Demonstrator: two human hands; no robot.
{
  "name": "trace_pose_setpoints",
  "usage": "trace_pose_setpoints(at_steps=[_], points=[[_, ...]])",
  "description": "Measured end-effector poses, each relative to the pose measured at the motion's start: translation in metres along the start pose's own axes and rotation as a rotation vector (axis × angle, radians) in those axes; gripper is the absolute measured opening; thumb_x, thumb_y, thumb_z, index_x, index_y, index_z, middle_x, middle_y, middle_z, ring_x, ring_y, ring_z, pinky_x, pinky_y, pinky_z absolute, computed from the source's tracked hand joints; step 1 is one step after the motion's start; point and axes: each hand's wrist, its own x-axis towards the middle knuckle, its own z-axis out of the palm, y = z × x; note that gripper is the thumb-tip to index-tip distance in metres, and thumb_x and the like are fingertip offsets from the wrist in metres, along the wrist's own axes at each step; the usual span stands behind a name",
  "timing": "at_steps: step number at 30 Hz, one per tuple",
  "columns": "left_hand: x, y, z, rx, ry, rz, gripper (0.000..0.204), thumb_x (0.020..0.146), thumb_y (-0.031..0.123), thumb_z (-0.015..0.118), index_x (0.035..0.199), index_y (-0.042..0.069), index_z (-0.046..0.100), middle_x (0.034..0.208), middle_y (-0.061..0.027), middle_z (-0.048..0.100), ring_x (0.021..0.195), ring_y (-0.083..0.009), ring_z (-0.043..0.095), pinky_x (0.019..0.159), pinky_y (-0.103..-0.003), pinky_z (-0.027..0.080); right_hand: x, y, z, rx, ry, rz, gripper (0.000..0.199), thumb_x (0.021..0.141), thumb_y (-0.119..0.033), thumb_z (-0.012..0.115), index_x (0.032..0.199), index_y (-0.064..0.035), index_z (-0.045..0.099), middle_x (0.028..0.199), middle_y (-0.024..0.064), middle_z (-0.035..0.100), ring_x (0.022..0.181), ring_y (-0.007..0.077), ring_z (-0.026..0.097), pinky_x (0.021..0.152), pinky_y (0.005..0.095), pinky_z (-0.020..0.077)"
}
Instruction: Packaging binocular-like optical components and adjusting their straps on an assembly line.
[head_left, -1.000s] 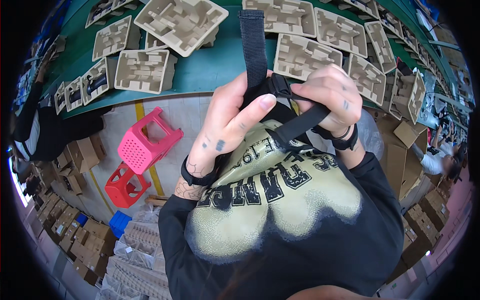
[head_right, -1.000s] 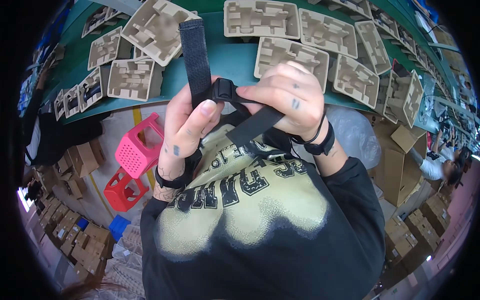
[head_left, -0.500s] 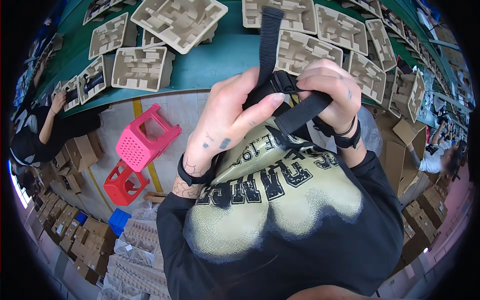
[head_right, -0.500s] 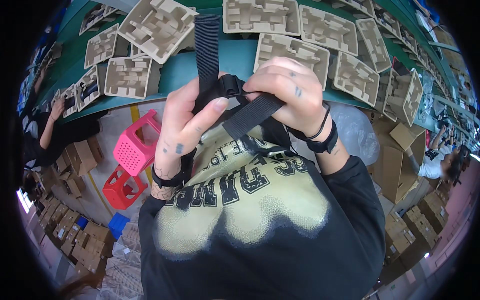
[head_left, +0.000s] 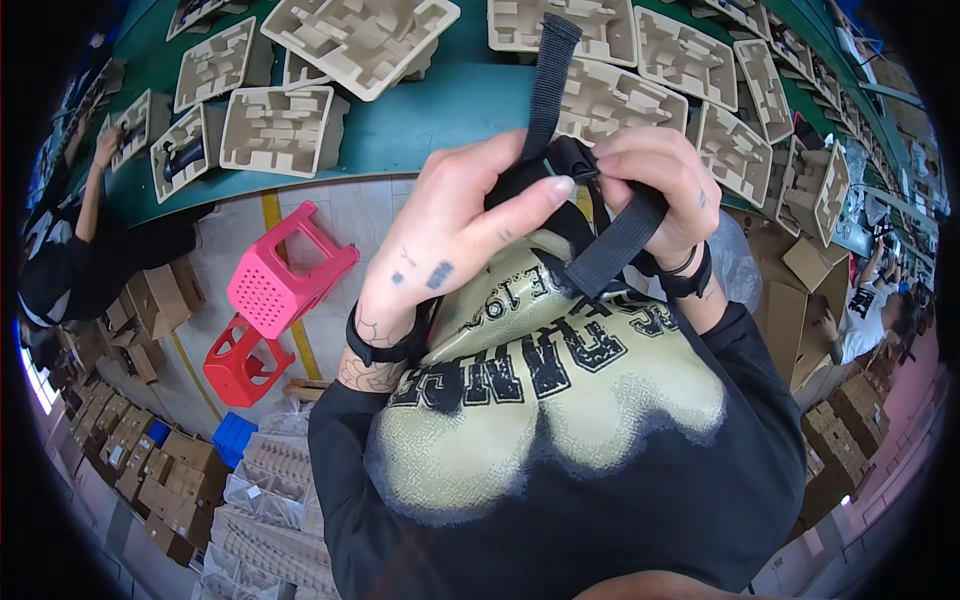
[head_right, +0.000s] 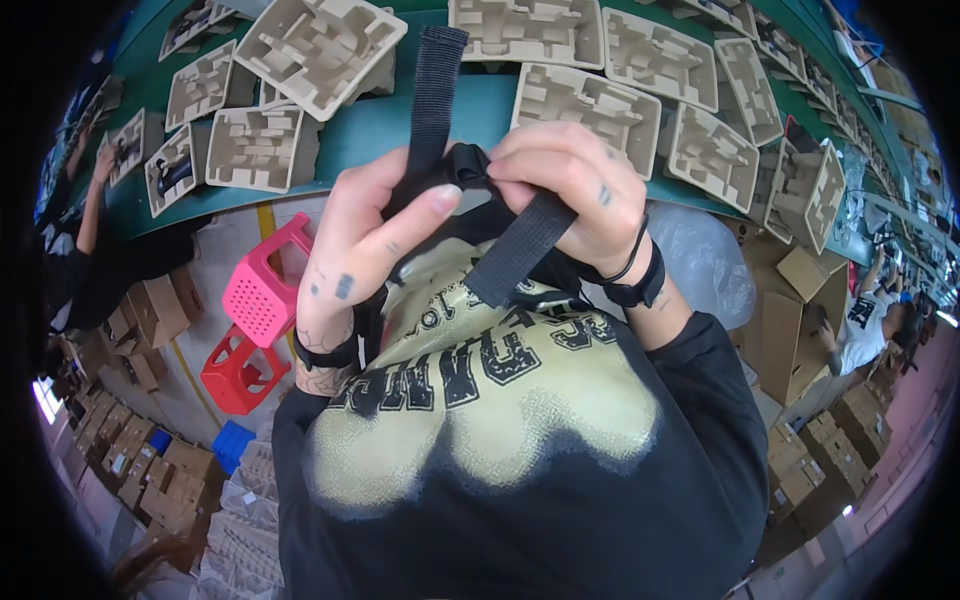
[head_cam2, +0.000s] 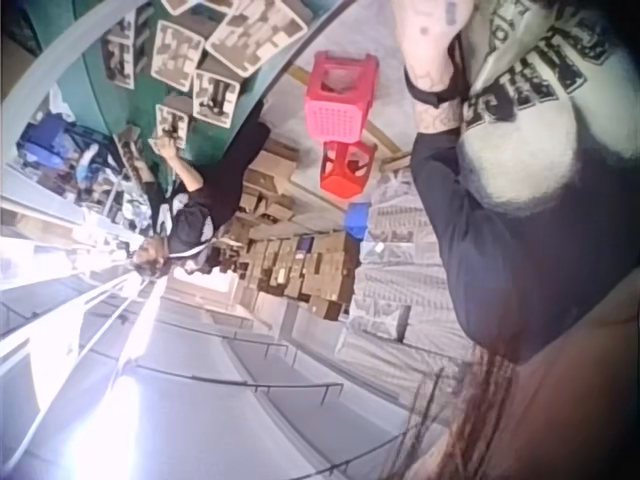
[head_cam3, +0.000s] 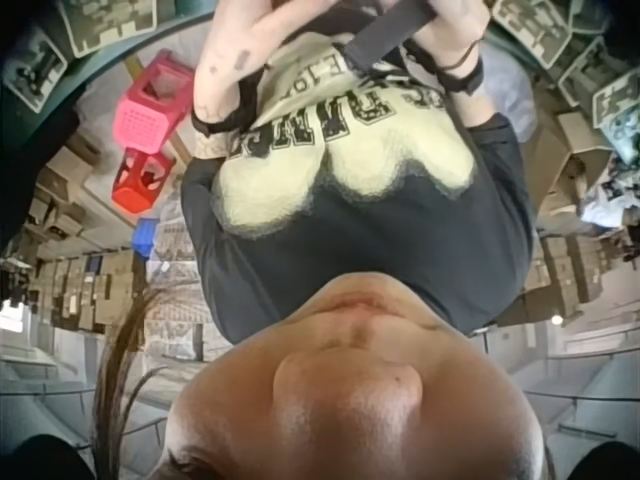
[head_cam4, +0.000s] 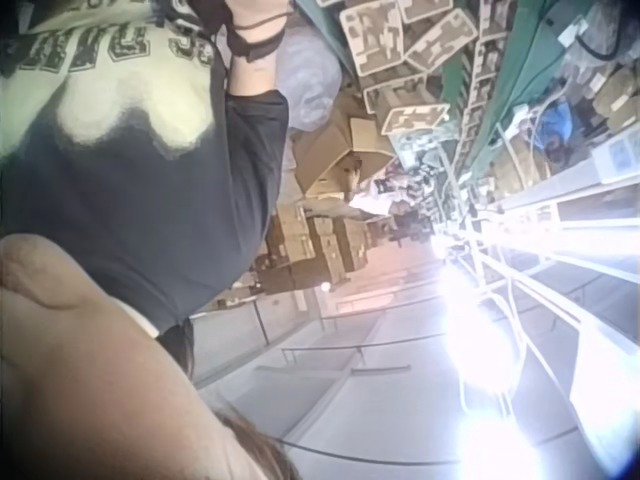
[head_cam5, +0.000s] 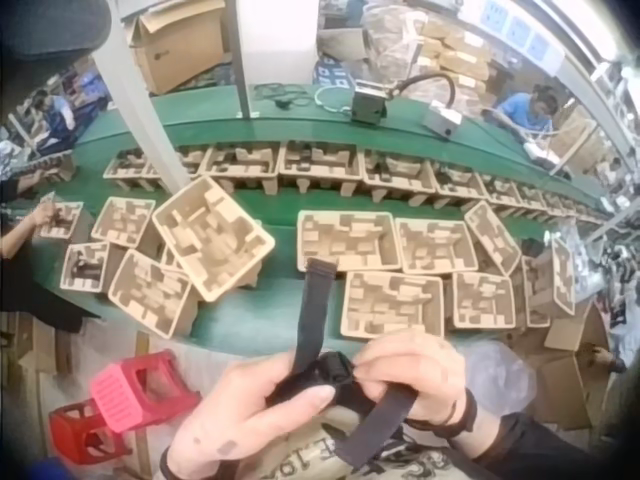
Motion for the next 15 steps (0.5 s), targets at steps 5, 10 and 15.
trace_pose_setpoints(at_steps=[5,10,15], points=[[0.002,-0.003,0.006,-0.04,-0.004,-0.009,0.035,0.087,0.025,0.065,0.109,-0.002,0.06,0.082,-0.0142,0.067,0.074,-0.0172,0.064,0.069,-0.03,0.05,-0.001,0.0,0.0,-0.05,0.068,0.007,0.024,0.067,0.003,0.075,0.088,-0.0023,0.063,0.083,0.009,0.067,0.073,0.0224,0.066,0.061,0.0287,0.0524],[0.004,0.008,0.01,-0.158,-0.008,-0.052,0.042,0.086,0.008,0.064,0.127,0.0,0.054,0.105,-0.0043,0.064,0.097,-0.0091,0.057,0.088,-0.025,0.045,0.0,0.0,0.002,-0.041,0.082,0.027,0.025,0.067,0.002,0.075,0.09,-0.0028,0.065,0.08,0.0082,0.066,0.067,0.0218,0.063,0.058,0.029,0.0505],[0.003,0.013,0.016,-0.188,0.052,-0.028,0.05,0.082,0.005,0.068,0.129,0.003,0.051,0.106,-0.0042,0.063,0.099,-0.0087,0.056,0.089,-0.025,0.045,-0.002,0.002,0.004,-0.092,0.079,0.005,0.025,0.068,0.004,0.073,0.091,-0.0033,0.067,0.071,0.0075,0.062,0.059,0.0215,0.06,0.053,0.0287,0.0469]])
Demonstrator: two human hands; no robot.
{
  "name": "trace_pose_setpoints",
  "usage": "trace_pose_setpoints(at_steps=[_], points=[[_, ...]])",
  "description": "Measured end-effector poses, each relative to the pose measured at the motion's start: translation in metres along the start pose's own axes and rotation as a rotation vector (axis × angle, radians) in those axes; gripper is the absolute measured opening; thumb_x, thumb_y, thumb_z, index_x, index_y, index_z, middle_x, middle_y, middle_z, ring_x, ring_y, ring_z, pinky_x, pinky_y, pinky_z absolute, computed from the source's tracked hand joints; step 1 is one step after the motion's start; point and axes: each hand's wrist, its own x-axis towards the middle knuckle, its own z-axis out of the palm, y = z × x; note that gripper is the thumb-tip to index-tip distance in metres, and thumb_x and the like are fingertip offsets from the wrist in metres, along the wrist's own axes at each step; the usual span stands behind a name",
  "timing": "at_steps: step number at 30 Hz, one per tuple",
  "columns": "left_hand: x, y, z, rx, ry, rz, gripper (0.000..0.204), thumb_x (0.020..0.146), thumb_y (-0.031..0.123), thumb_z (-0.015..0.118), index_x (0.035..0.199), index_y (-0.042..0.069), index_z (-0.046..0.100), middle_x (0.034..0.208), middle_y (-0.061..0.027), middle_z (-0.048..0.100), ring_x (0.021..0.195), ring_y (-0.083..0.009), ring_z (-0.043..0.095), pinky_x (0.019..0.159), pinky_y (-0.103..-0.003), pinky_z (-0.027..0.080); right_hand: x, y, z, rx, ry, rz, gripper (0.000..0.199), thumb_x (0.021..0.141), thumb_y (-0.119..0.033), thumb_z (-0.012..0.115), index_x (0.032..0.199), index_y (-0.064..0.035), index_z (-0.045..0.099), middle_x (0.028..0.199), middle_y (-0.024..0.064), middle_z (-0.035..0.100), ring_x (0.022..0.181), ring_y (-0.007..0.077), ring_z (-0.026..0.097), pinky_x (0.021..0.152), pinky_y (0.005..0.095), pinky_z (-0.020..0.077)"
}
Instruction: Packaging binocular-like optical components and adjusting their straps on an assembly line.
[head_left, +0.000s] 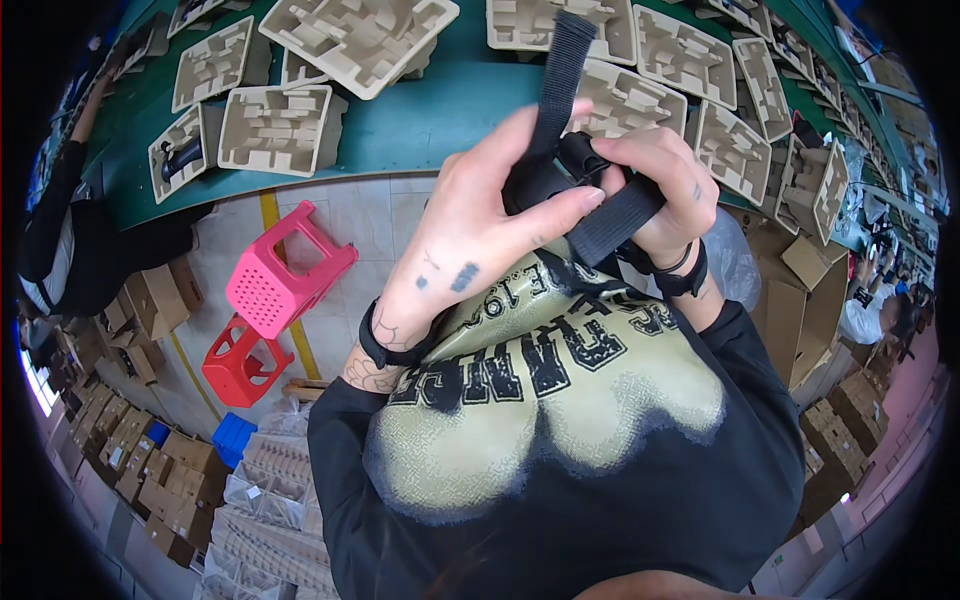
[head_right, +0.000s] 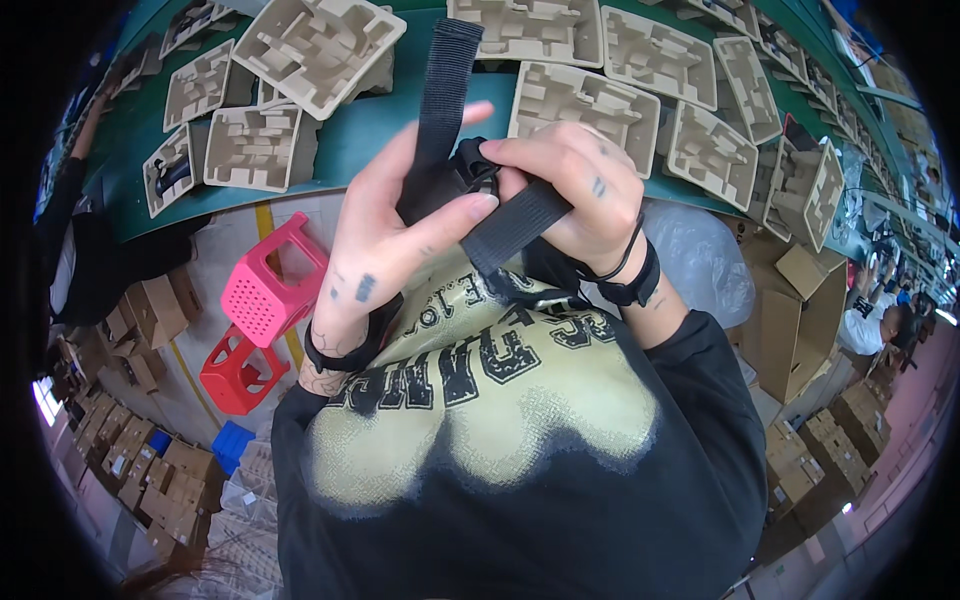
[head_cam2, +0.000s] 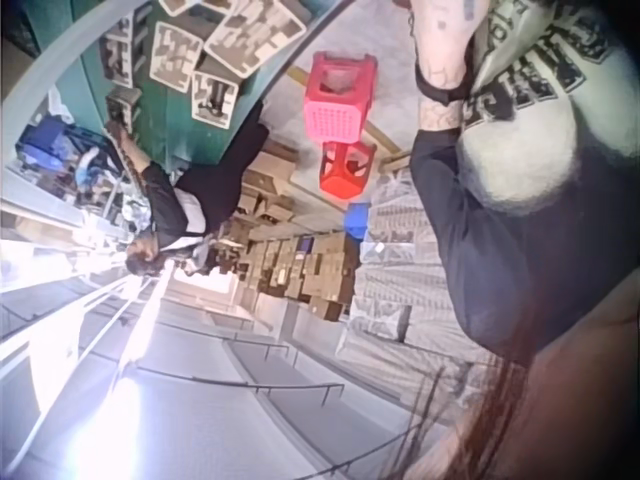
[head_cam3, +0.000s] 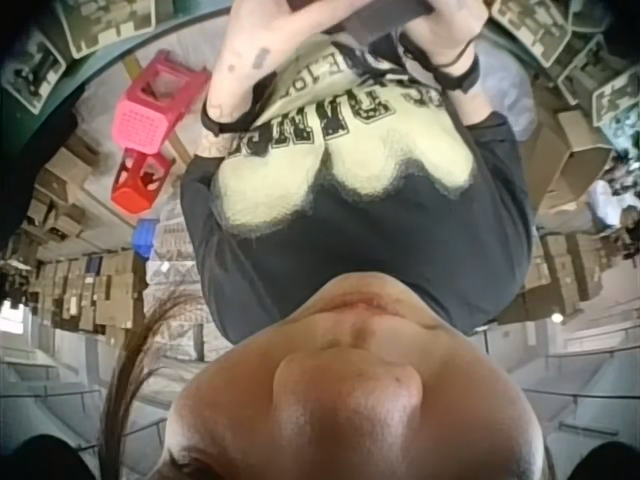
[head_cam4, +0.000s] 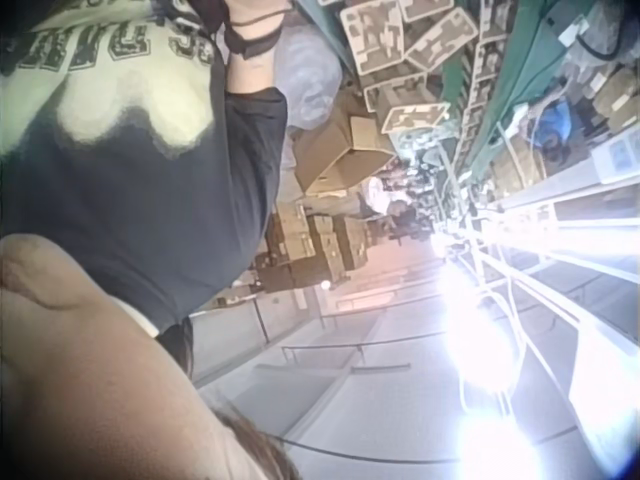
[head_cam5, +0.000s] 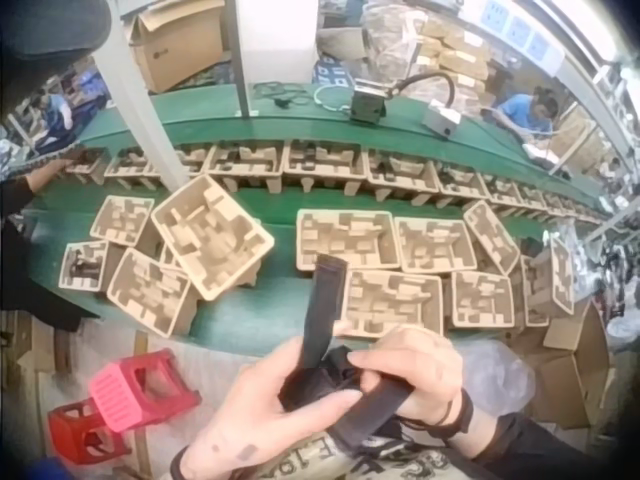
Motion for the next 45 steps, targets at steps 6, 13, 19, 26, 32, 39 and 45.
trace_pose_setpoints(at_steps=[6,13,19,26,32,39,45], points=[[-0.004,-0.012,-0.003,0.23,0.144,0.067,0.037,0.082,0.006,0.069,0.117,0.0,0.059,0.099,-0.0049,0.067,0.09,-0.0077,0.061,0.08,-0.022,0.048,-0.001,-0.001,0.003,-0.038,-0.03,0.129,0.025,0.067,0.004,0.072,0.09,-0.0047,0.068,0.069,0.0069,0.061,0.057,0.0191,0.059,0.052,0.0271,0.0452],[-0.005,-0.012,-0.018,0.277,0.03,-0.049,0.022,0.09,0.019,0.062,0.094,-0.003,0.06,0.076,-0.0109,0.068,0.061,-0.0174,0.067,0.054,-0.028,0.048,0.011,-0.003,-0.007,0.341,-0.299,0.746,0.017,0.075,0.002,0.07,0.091,0.0001,0.066,0.07,0.0021,0.063,0.059,0.0067,0.058,0.051,0.0206,0.0444],[0.005,-0.023,-0.036,-0.176,-0.174,-0.362,0.026,0.095,0.023,0.054,0.091,-0.002,0.06,0.076,-0.0105,0.068,0.051,-0.0062,0.057,0.039,-0.017,0.033,0.015,0.025,-0.01,0.791,-0.617,1.215,0.014,0.085,-0.006,0.063,0.095,0.0038,0.064,0.074,0.0009,0.064,0.062,0.0049,0.058,0.057,0.0187,0.0467],[0.004,-0.029,-0.032,-0.284,-0.152,-0.341,0.029,0.097,0.022,0.047,0.096,-0.005,0.057,0.073,-0.0162,0.066,0.042,-0.0059,0.047,0.035,-0.017,0.029,0.004,-0.001,-0.007,-0.104,-0.072,0.403,0.034,0.072,-0.01,0.073,0.104,-0.0044,0.063,0.097,0.0113,0.061,0.093,0.0262,0.058,0.086,0.0337,0.044],[0.005,-0.027,-0.03,-0.247,-0.198,-0.31,0.029,0.099,0.022,0.045,0.1,-0.005,0.057,0.077,-0.0161,0.067,0.045,-0.0051,0.047,0.037,-0.016,0.03,-0.008,-0.025,-0.007,-0.127,-0.345,0.431,0.028,0.068,-0.015,0.076,0.091,-0.0045,0.064,0.084,0.0072,0.062,0.08,0.0216,0.058,0.073,0.0337,0.0468],[0.0,-0.023,-0.023,-0.225,-0.232,-0.328,0.029,0.1,0.022,0.044,0.102,-0.005,0.055,0.076,-0.0139,0.065,0.046,-0.0037,0.044,0.039,-0.016,0.027,-0.03,-0.027,-0.012,0.227,-0.231,0.843,0.013,0.085,-0.008,0.06,0.096,-0.0001,0.061,0.071,0.0058,0.062,0.055,0.0116,0.055,0.054,0.0255,0.0458],[-0.005,-0.024,-0.017,-0.217,-0.238,-0.32,0.029,0.1,0.026,0.046,0.096,0.0,0.056,0.07,-0.0034,0.06,0.051,-0.0024,0.041,0.044,-0.016,0.03,-0.029,-0.034,-0.028,0.728,-0.256,1.23,0.014,0.093,-0.012,0.058,0.087,0.0001,0.058,0.071,-0.0085,0.051,0.066,-0.0007,0.039,0.057,0.0162,0.0313]])
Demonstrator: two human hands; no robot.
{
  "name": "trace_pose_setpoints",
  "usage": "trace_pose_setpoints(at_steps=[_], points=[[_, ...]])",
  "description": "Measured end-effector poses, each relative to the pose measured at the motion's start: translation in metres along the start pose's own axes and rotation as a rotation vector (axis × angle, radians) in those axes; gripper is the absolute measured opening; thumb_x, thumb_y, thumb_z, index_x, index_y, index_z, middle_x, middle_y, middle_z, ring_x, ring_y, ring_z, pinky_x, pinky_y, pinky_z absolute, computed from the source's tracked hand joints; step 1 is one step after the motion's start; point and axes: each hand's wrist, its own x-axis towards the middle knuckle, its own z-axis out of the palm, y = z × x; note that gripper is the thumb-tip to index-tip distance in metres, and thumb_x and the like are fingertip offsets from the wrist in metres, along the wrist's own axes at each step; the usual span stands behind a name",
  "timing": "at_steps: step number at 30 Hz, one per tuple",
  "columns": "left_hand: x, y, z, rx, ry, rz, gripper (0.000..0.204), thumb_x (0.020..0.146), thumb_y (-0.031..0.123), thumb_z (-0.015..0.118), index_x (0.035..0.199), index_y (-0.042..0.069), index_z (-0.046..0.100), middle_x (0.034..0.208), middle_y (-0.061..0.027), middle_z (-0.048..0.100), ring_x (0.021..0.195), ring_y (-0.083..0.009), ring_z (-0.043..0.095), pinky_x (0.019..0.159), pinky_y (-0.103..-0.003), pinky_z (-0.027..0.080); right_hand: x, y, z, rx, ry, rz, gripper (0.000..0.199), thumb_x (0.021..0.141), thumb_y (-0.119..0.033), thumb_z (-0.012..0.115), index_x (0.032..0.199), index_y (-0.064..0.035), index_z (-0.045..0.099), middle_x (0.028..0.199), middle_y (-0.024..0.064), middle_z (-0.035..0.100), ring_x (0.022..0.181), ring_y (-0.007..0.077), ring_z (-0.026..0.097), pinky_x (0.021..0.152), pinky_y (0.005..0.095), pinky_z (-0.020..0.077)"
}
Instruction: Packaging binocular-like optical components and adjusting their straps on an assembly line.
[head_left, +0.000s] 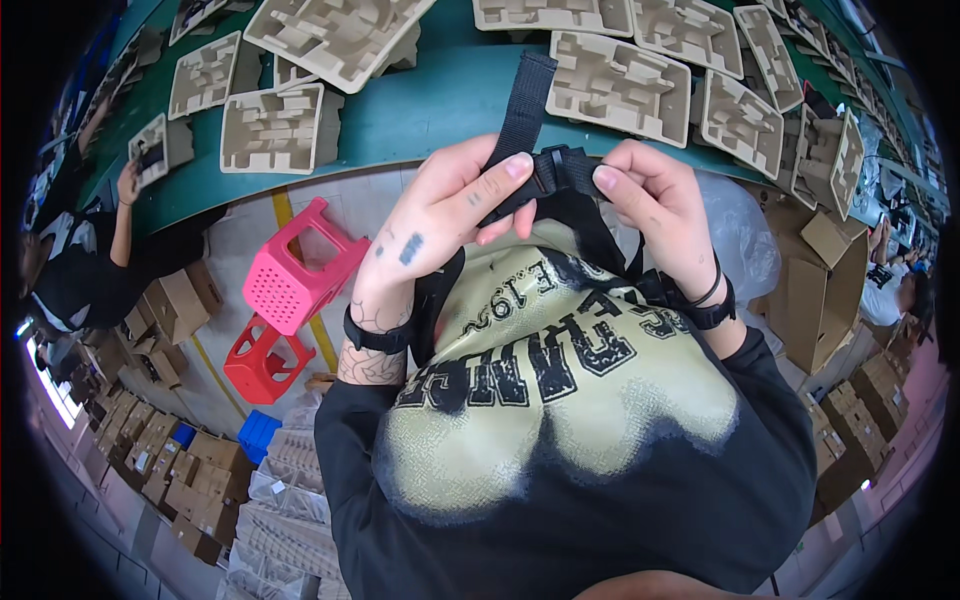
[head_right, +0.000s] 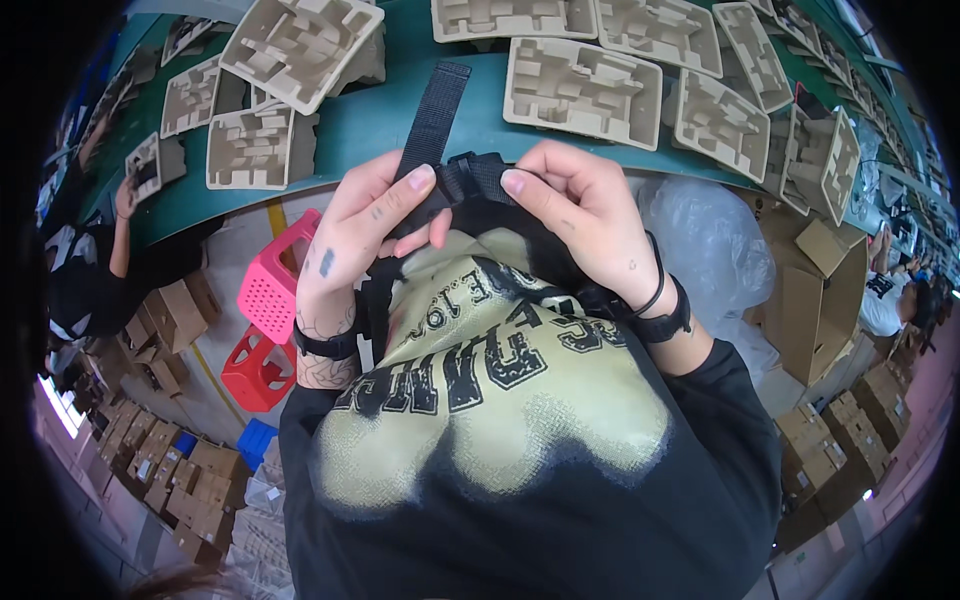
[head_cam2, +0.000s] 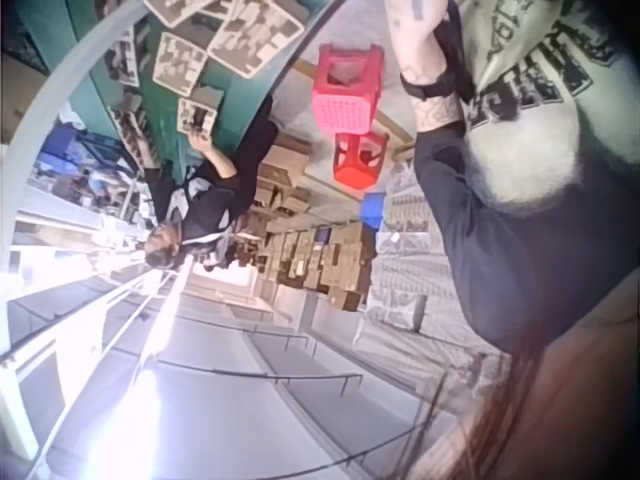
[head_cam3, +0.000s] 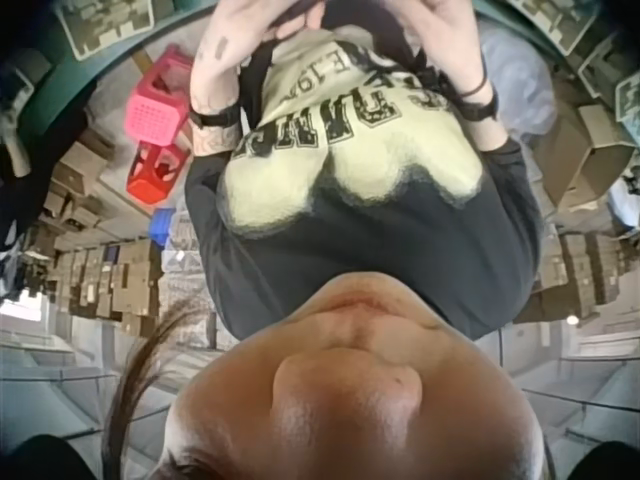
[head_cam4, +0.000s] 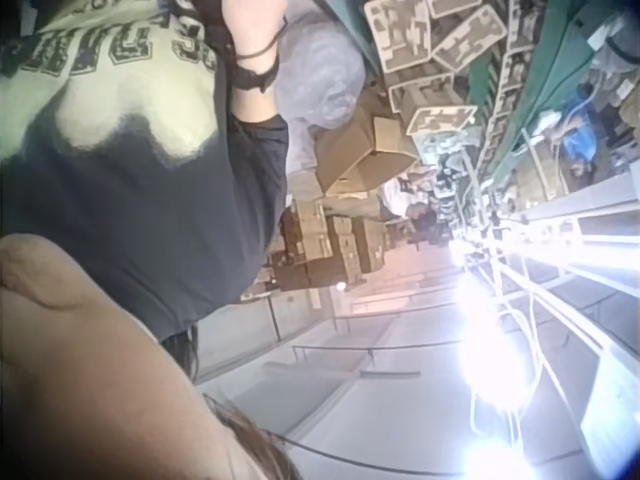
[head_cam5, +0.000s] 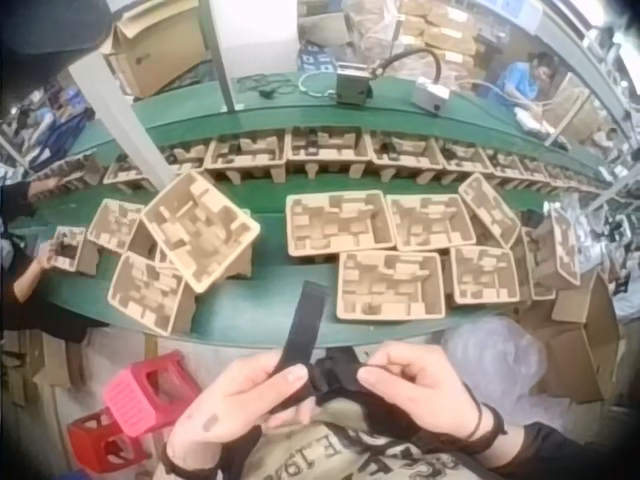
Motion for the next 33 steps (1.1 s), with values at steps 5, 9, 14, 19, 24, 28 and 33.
trace_pose_setpoints(at_steps=[5,9,14,19,24,28,33], points=[[-0.001,0.003,0.01,0.029,0.01,-0.003,0.03,0.1,0.026,0.043,0.102,-0.002,0.053,0.064,-0.0051,0.056,0.045,-0.0024,0.035,0.041,-0.018,0.025,-0.001,0.003,-0.002,0.0,0.013,-0.094,0.012,0.093,-0.01,0.059,0.086,-0.0001,0.058,0.072,-0.0077,0.052,0.066,-0.0004,0.04,0.058,0.0164,0.0323],[-0.001,0.004,0.012,-0.076,-0.052,-0.037,0.028,0.099,0.025,0.043,0.104,-0.001,0.052,0.062,-0.0041,0.054,0.044,-0.0026,0.034,0.041,-0.018,0.025,0.0,0.004,-0.005,-0.057,0.023,-0.148,0.009,0.09,-0.007,0.06,0.085,-0.0001,0.058,0.071,-0.0072,0.053,0.067,-0.0007,0.043,0.058,0.0163,0.0335],[-0.003,0.009,0.01,-0.099,-0.121,-0.117,0.027,0.098,0.022,0.047,0.113,0.0,0.051,0.07,-0.0026,0.055,0.052,-0.0027,0.041,0.045,-0.017,0.03,0.003,0.005,-0.013,-0.065,-0.05,-0.154,0.009,0.087,-0.005,0.063,0.081,-0.0007,0.058,0.071,-0.0065,0.054,0.066,-0.0003,0.044,0.057,0.0169,0.0349],[-0.006,0.007,0.025,0.085,-0.064,0.026,0.04,0.086,0.016,0.068,0.119,0.002,0.05,0.09,0.0005,0.058,0.077,-0.005,0.056,0.065,-0.02,0.047,0.004,0.0,-0.012,-0.052,-0.132,-0.121,0.011,0.086,-0.005,0.064,0.079,-0.0012,0.056,0.071,-0.0065,0.053,0.065,-0.0001,0.044,0.056,0.0168,0.0345],[-0.007,-0.005,0.035,0.256,0.155,0.213,0.052,0.07,0.011,0.08,0.115,0.004,0.055,0.101,-0.0021,0.063,0.09,-0.0084,0.059,0.081,-0.025,0.049,0.008,-0.002,-0.018,0.012,-0.193,-0.132,0.01,0.087,-0.005,0.064,0.08,-0.0007,0.057,0.072,-0.0068,0.053,0.064,-0.0006,0.043,0.055,0.0176,0.0329],[-0.008,-0.012,0.037,0.272,0.272,0.33,0.051,0.068,0.012,0.081,0.112,0.004,0.058,0.099,-0.0041,0.066,0.09,-0.0103,0.062,0.081,-0.026,0.05,0.009,-0.004,-0.016,0.086,-0.207,-0.107,0.01,0.087,-0.004,0.063,0.081,-0.0002,0.057,0.072,-0.0067,0.052,0.064,-0.0009,0.043,0.054,0.0178,0.0322],[-0.007,-0.015,0.032,0.405,0.328,0.448,0.044,0.067,0.012,0.08,0.107,0.002,0.063,0.095,-0.0068,0.067,0.084,-0.0135,0.065,0.077,-0.027,0.052,0.012,-0.005,-0.017,0.005,-0.226,-0.136,0.009,0.088,-0.005,0.063,0.082,-0.0007,0.058,0.071,-0.0068,0.051,0.064,-0.0004,0.042,0.055,0.0178,0.0325]])
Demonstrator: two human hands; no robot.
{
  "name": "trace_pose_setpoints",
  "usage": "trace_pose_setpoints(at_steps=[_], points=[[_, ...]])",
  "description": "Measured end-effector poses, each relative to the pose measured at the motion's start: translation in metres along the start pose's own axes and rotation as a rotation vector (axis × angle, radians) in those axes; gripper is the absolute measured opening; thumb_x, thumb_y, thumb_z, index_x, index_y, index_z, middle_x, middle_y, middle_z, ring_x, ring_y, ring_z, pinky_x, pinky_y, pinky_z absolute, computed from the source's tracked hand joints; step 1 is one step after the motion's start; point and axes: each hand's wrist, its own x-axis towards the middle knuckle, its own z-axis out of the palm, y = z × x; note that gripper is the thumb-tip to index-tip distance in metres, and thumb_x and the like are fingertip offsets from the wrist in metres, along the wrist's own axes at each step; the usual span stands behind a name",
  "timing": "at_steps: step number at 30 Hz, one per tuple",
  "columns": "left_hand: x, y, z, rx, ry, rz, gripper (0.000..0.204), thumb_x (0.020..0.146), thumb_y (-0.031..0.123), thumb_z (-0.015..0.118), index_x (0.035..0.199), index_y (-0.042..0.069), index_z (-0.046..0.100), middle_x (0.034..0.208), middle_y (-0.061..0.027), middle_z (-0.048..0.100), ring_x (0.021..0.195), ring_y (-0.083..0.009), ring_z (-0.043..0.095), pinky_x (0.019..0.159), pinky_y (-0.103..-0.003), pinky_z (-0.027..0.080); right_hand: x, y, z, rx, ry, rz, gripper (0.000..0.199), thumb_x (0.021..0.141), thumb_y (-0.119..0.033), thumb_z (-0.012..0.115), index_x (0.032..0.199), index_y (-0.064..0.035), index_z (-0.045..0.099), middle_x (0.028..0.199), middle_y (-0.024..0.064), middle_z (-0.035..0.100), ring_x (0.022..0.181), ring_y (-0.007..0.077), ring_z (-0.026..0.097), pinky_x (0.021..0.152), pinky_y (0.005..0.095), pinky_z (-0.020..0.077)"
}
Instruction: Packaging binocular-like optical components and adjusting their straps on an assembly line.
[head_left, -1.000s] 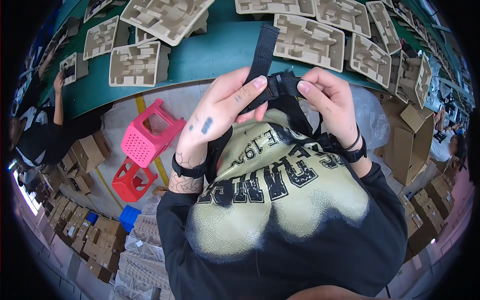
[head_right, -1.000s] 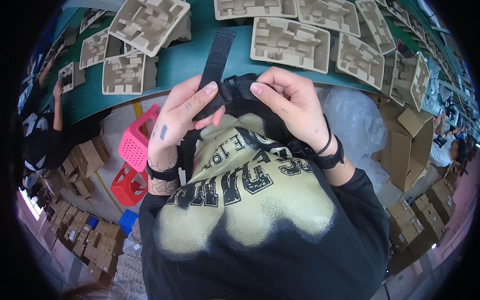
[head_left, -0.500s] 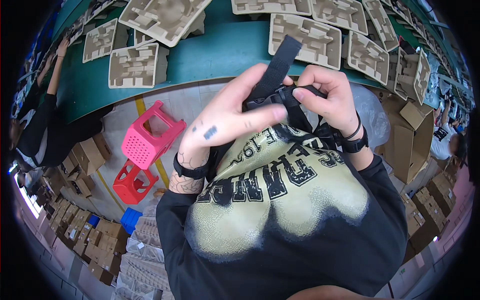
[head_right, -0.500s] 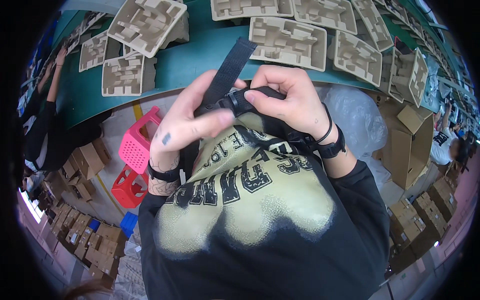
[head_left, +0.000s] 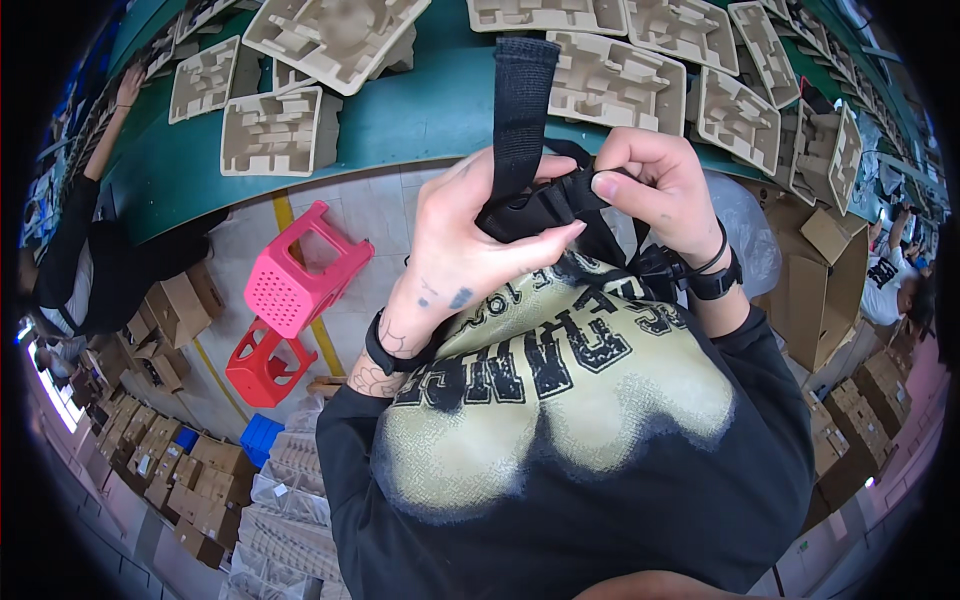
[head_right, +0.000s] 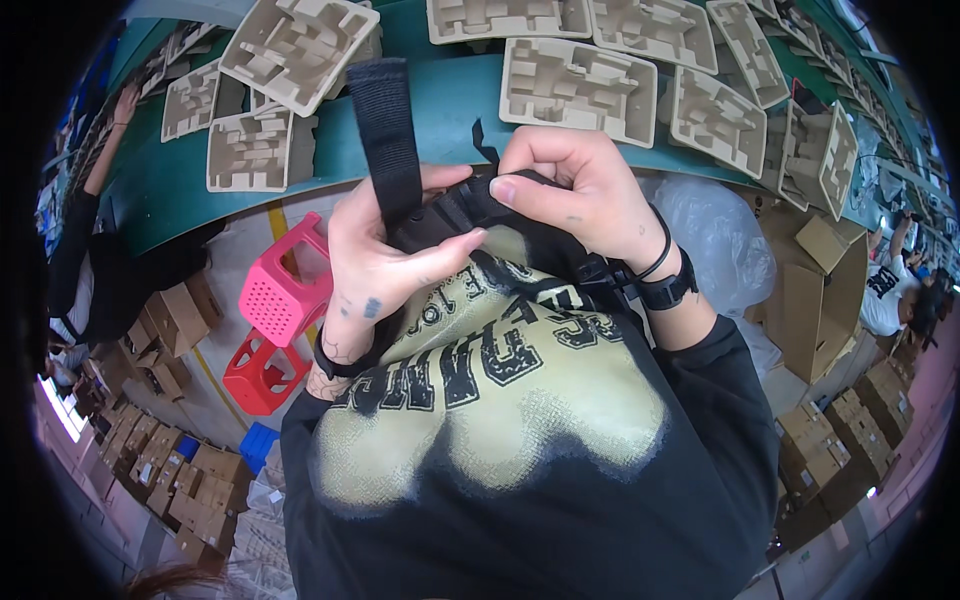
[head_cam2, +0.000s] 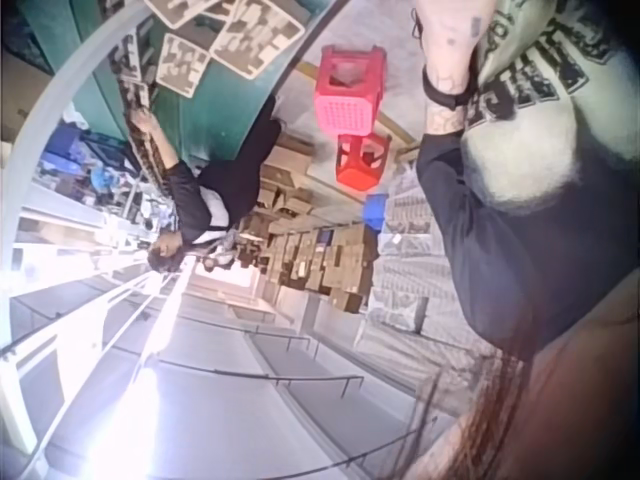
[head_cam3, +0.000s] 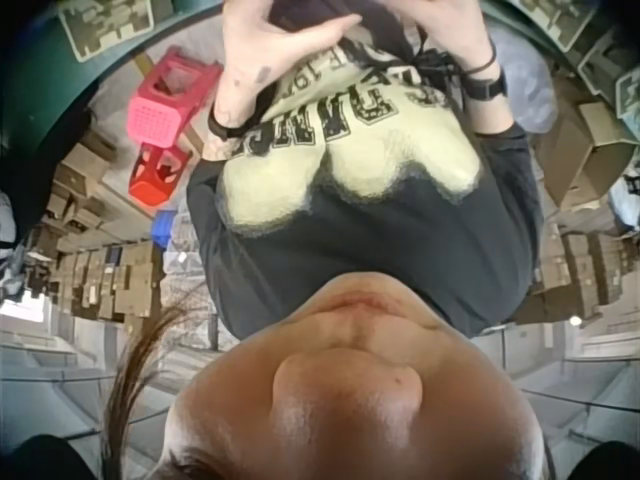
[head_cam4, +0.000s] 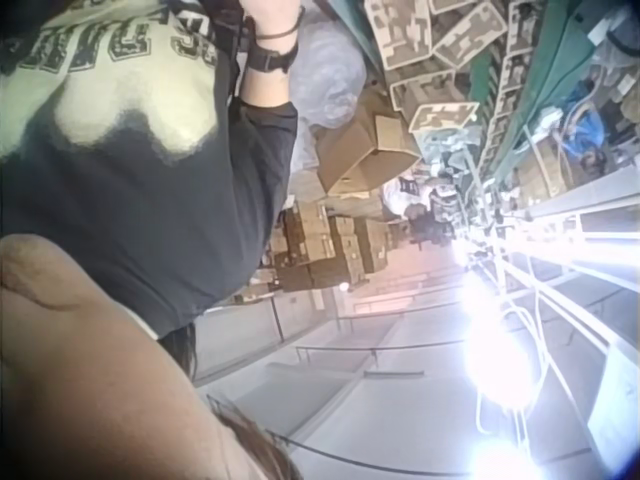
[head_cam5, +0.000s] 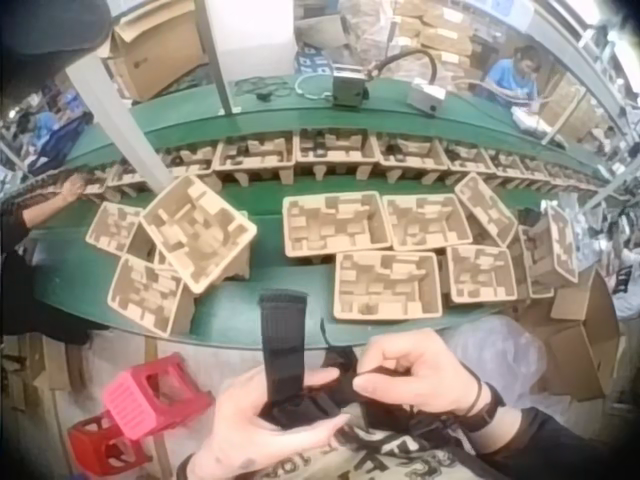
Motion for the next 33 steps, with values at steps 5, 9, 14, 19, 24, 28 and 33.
trace_pose_setpoints(at_steps=[5,9,14,19,24,28,33], points=[[0.007,0.006,-0.007,0.138,-0.087,0.055,0.04,0.067,0.012,0.08,0.104,0.004,0.068,0.097,-0.0077,0.068,0.086,-0.0166,0.066,0.077,-0.028,0.052,-0.001,-0.004,0.001,-0.01,-0.047,0.015,0.01,0.089,-0.007,0.063,0.083,-0.0006,0.057,0.073,-0.006,0.051,0.066,-0.0002,0.042,0.057,0.0179,0.0338],[0.007,0.007,-0.004,0.163,-0.04,0.066,0.041,0.064,0.008,0.08,0.103,0.002,0.069,0.093,-0.0075,0.067,0.08,-0.0142,0.062,0.073,-0.026,0.048,0.0,-0.008,0.001,-0.081,-0.049,0.014,0.011,0.09,-0.009,0.062,0.084,-0.0005,0.057,0.075,-0.0058,0.052,0.068,0.0003,0.044,0.058,0.0181,0.0352],[0.005,0.01,0.005,0.262,0.008,0.105,0.041,0.066,0.007,0.079,0.106,0.004,0.067,0.091,-0.0086,0.068,0.082,-0.0162,0.065,0.074,-0.027,0.05,-0.001,-0.009,0.001,-0.206,0.006,-0.013,0.011,0.09,-0.009,0.061,0.085,-0.0004,0.057,0.074,-0.0058,0.051,0.068,0.0009,0.044,0.059,0.0183,0.0355],[0.002,0.008,0.007,0.339,0.081,0.132,0.041,0.066,0.004,0.08,0.106,0.003,0.067,0.087,-0.0077,0.068,0.077,-0.0145,0.066,0.071,-0.026,0.051,0.0,-0.008,0.002,-0.129,0.054,-0.014,0.012,0.09,-0.01,0.061,0.085,-0.0006,0.057,0.074,-0.0058,0.052,0.068,0.0006,0.043,0.059,0.0185,0.0354],[0.004,0.001,0.002,0.356,0.045,0.219,0.041,0.069,0.015,0.079,0.106,0.007,0.065,0.079,-0.0081,0.065,0.065,-0.0204,0.064,0.058,-0.027,0.052,0.001,-0.006,0.005,-0.179,0.098,-0.02,0.011,0.088,-0.009,0.063,0.084,-0.0021,0.055,0.071,-0.0067,0.052,0.065,-0.0004,0.04,0.055,0.0185,0.0321],[0.009,-0.004,-0.003,0.236,-0.035,0.156,0.041,0.068,0.014,0.079,0.105,0.003,0.065,0.08,-0.0102,0.065,0.067,-0.0224,0.065,0.061,-0.029,0.052,-0.001,-0.007,0.002,-0.173,0.09,0.037,0.012,0.088,-0.008,0.063,0.083,-0.0033,0.053,0.07,-0.0073,0.052,0.064,-0.0012,0.041,0.054,0.0178,0.0314],[0.014,0.0,-0.003,0.281,-0.076,0.183,0.041,0.068,0.013,0.078,0.105,0.003,0.064,0.083,-0.011,0.065,0.068,-0.0231,0.064,0.062,-0.03,0.052,0.001,-0.012,0.003,-0.117,0.049,0.055,0.012,0.087,-0.007,0.063,0.082,-0.0039,0.052,0.069,-0.008,0.052,0.065,-0.0017,0.042,0.055,0.0173,0.0328]])
